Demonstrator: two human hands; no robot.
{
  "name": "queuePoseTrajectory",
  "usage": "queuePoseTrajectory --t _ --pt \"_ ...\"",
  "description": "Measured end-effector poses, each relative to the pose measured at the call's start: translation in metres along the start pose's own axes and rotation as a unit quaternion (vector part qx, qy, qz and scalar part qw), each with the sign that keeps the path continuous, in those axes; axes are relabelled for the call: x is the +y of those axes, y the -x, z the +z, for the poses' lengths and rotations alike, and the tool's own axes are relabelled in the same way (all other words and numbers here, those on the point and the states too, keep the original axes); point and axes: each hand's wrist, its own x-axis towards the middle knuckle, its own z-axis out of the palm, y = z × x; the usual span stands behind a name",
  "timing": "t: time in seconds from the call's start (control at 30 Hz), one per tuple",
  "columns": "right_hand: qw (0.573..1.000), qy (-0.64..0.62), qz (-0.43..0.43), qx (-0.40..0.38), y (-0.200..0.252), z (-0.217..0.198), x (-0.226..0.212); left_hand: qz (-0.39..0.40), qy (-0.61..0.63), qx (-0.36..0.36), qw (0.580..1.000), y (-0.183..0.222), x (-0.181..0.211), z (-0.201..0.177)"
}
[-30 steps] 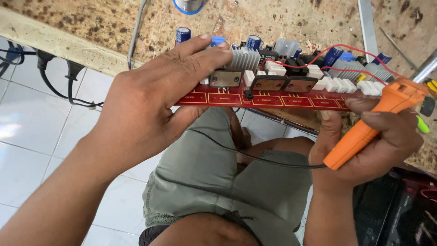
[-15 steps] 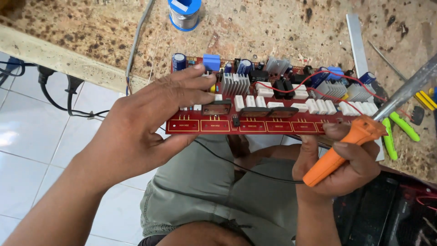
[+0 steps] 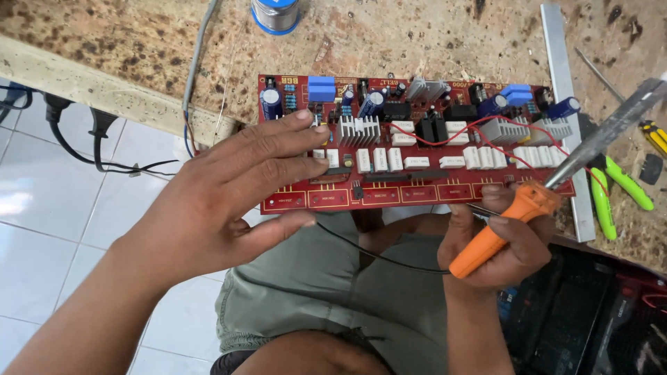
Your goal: Attaching and soldering electronic components to a circuit board and heat sink at a repair bench.
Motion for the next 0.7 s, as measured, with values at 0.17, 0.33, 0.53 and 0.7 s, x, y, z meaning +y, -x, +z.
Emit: queuePoseTrajectory --t 0.17,0.33,0.53,0.7 --pt "0.999 -0.046 0.024 -0.007 0.029 0.008 0.026 0.017 -0.028 0.022 0.999 0.002 -0.003 0.015" --pt "1.0 -0.016 0.01 -0.004 0.028 0.011 0.027 0.044 -0.132 0.045 0.989 0.0 0.001 0.023" --pt "0.998 -0.043 0.034 -0.008 0.035 0.014 0.031 0.027 -0.256 0.035 0.966 0.001 0.002 0.027" --pt "0.997 -0.056 0.034 -0.039 0.032 0.013 0.028 0.034 -0.183 -0.031 0.982 0.008 -0.005 0.025"
